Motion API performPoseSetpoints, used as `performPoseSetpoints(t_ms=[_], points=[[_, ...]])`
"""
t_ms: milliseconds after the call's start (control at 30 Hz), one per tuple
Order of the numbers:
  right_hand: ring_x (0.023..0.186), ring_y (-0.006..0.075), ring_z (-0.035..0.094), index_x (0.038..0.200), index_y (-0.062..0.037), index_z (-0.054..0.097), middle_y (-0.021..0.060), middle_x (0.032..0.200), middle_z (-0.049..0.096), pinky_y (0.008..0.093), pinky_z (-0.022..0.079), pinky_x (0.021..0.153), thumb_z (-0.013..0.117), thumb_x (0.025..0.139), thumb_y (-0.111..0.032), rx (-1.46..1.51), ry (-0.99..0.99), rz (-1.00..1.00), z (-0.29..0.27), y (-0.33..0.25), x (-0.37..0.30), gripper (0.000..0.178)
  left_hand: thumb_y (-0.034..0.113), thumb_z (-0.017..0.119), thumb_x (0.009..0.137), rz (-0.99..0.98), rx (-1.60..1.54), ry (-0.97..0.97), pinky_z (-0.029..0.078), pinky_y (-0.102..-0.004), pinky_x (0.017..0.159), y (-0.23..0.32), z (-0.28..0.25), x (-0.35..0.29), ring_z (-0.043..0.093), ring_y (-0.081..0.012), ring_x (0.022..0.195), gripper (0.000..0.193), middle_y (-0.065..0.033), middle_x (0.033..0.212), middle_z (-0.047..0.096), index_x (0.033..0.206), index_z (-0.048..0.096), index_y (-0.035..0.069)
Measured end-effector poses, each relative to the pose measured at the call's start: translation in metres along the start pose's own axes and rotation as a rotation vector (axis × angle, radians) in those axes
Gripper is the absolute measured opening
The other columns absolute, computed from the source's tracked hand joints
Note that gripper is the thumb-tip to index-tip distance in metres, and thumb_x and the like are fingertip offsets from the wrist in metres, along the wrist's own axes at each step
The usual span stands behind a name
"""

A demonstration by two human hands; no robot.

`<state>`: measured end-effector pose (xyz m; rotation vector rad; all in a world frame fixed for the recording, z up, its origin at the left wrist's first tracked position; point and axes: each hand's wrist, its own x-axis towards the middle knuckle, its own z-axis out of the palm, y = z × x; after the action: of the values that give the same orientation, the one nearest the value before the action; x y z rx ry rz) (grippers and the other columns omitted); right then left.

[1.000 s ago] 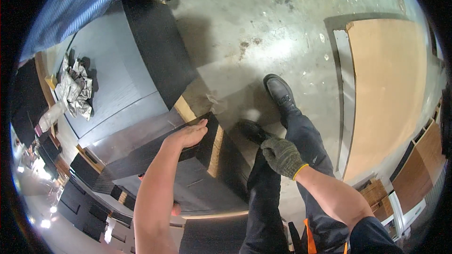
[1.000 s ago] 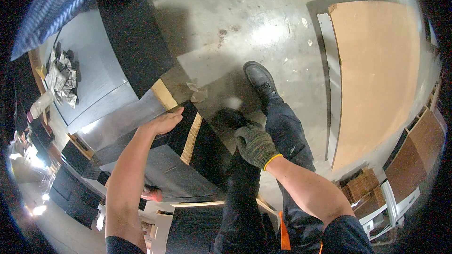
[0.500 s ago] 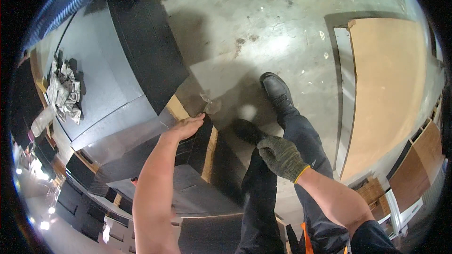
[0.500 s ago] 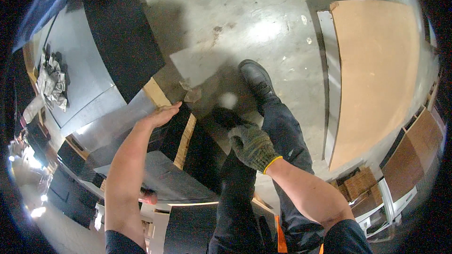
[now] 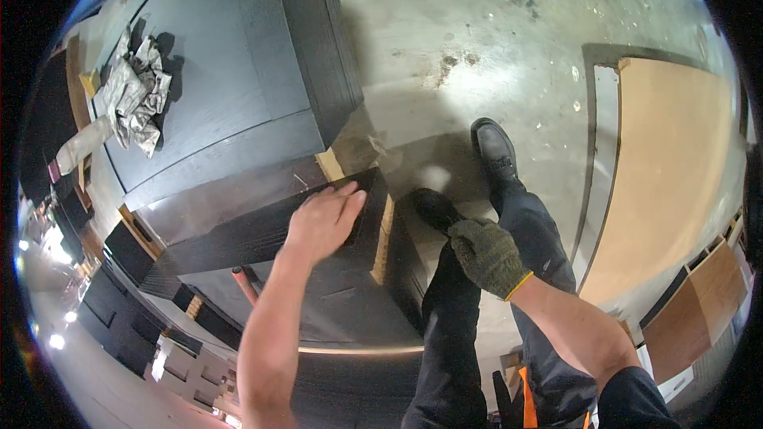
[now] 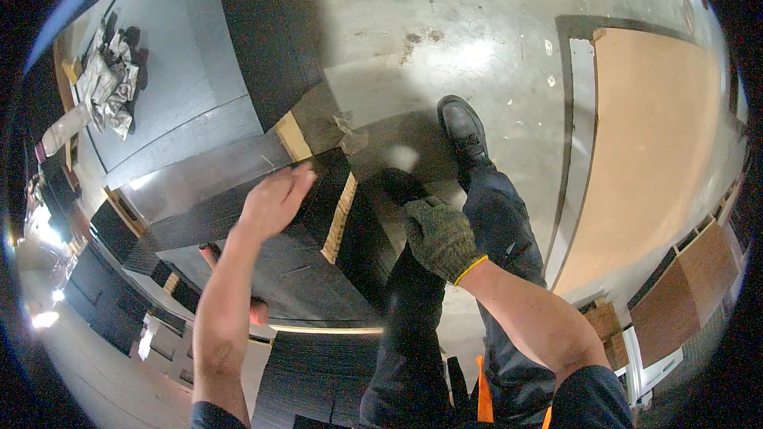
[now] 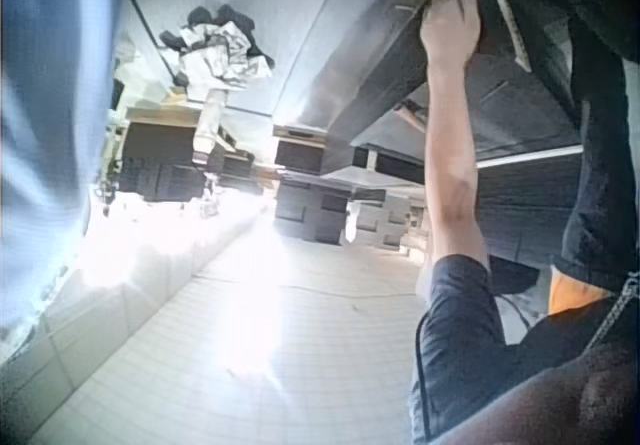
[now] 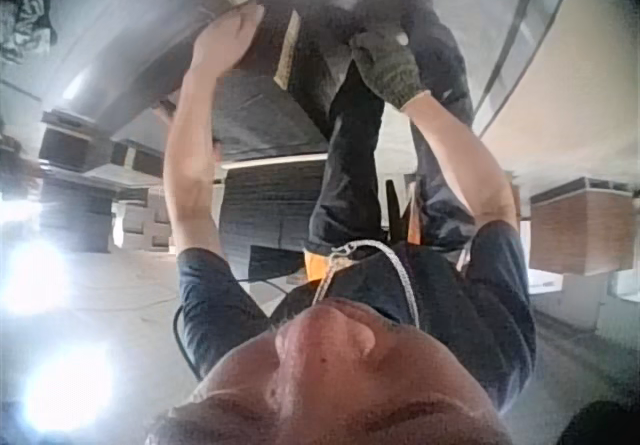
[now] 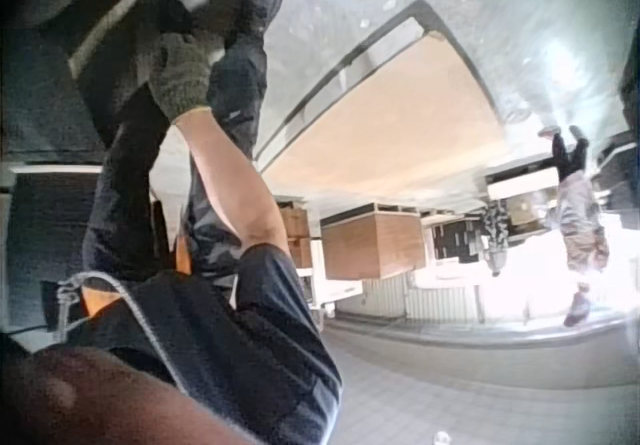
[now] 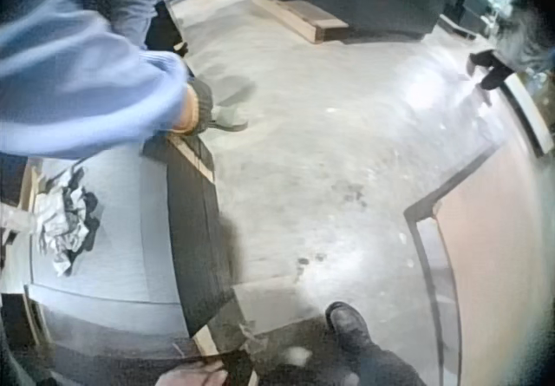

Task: The person scrapes along the edges of a stack of black wooden panels using a scraper tool, applying downward pressure to remove excess material. They work through the stack, occasionally moving panels or shifting their position to reach different sections of the wood.

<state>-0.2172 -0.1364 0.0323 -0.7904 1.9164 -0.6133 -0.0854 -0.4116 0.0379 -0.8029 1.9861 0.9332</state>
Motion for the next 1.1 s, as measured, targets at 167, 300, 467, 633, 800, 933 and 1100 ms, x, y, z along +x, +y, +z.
performPoseSetpoints(t_ms=[167, 300, 467, 633, 800, 933, 1100], points=[[0.094, 0.0368, 0.063, 0.104, -0.0079, 0.066, 0.0146, 0.100, 0.067, 0.0474, 0.051, 0.081, 0.064, 0.086, -0.017, 0.075, 0.098, -0.201, -0.001, -0.029, 0.000, 0.020, 0.017, 0.085, 0.070, 0.268, 0.045, 0.841, 0.049, -0.0400, 0.077, -0.019, 0.041, -0.116, 0.060, -0.0307, 0.086, 0.034, -0.0104, 0.095, 0.064, 0.095, 0.067, 0.004], [0.093, 0.0332, 0.062, 0.108, -0.0097, 0.066, 0.0118, 0.101, 0.066, 0.0469, 0.050, 0.081, 0.066, 0.084, -0.019, 0.030, 0.053, -0.357, 0.014, -0.047, -0.008, 0.026, 0.019, 0.085, 0.069, 0.165, 0.086, 0.661, 0.046, -0.0440, 0.082, -0.042, 0.096, -0.153, 0.055, -0.0327, 0.095, 0.036, -0.0105, 0.103, 0.057, 0.097, 0.066, 0.008], [0.093, 0.0331, 0.061, 0.110, -0.0097, 0.066, 0.0114, 0.103, 0.064, 0.0470, 0.050, 0.079, 0.062, 0.083, -0.020, -0.117, -0.207, -0.344, 0.023, -0.046, -0.014, 0.030, 0.012, 0.080, 0.072, 0.149, 0.106, 0.708, 0.045, -0.0455, 0.085, -0.061, 0.133, -0.149, 0.053, -0.0339, 0.096, 0.028, -0.0107, 0.104, 0.055, 0.094, 0.063, 0.010], [0.099, 0.0316, 0.061, 0.112, -0.0083, 0.065, 0.0121, 0.109, 0.063, 0.0461, 0.049, 0.084, 0.059, 0.082, -0.022, -0.027, -0.112, -0.460, 0.013, -0.056, -0.012, 0.034, 0.002, 0.075, 0.068, 0.175, 0.026, 0.691, 0.046, -0.0444, 0.083, -0.045, 0.117, -0.152, 0.058, -0.0304, 0.089, 0.025, -0.0094, 0.092, 0.059, 0.089, 0.063, 0.008], [0.104, 0.0308, 0.059, 0.111, -0.0076, 0.064, 0.0127, 0.114, 0.061, 0.0473, 0.048, 0.089, 0.055, 0.084, -0.026, -0.054, -0.054, -0.783, 0.007, -0.087, -0.009, 0.034, -0.005, 0.069, 0.062, 0.297, -0.076, 0.492, 0.050, -0.0400, 0.073, 0.001, 0.079, -0.151, 0.062, -0.0285, 0.074, 0.026, -0.0064, 0.077, 0.063, 0.086, 0.065, 0.007], [0.098, 0.0302, 0.060, 0.116, -0.0078, 0.062, 0.0114, 0.105, 0.063, 0.0478, 0.047, 0.085, 0.052, 0.086, -0.027, -0.254, -0.423, -0.688, 0.003, -0.098, -0.008, 0.037, -0.005, 0.069, 0.059, 0.204, -0.240, 0.390, 0.053, -0.0418, 0.073, 0.029, 0.058, -0.143, 0.065, -0.0353, 0.080, 0.029, -0.0172, 0.086, 0.067, 0.087, 0.064, -0.001], [0.085, 0.0334, 0.064, 0.114, -0.0072, 0.060, 0.0151, 0.096, 0.065, 0.0481, 0.052, 0.065, 0.057, 0.087, -0.025, 0.015, -0.251, -0.505, -0.003, -0.085, -0.005, 0.033, 0.014, 0.089, 0.065, -0.200, -0.452, 0.282, 0.056, -0.0343, 0.074, 0.056, 0.050, -0.138, 0.070, -0.0197, 0.073, 0.051, -0.0063, 0.076, 0.070, 0.107, 0.062, 0.003]])
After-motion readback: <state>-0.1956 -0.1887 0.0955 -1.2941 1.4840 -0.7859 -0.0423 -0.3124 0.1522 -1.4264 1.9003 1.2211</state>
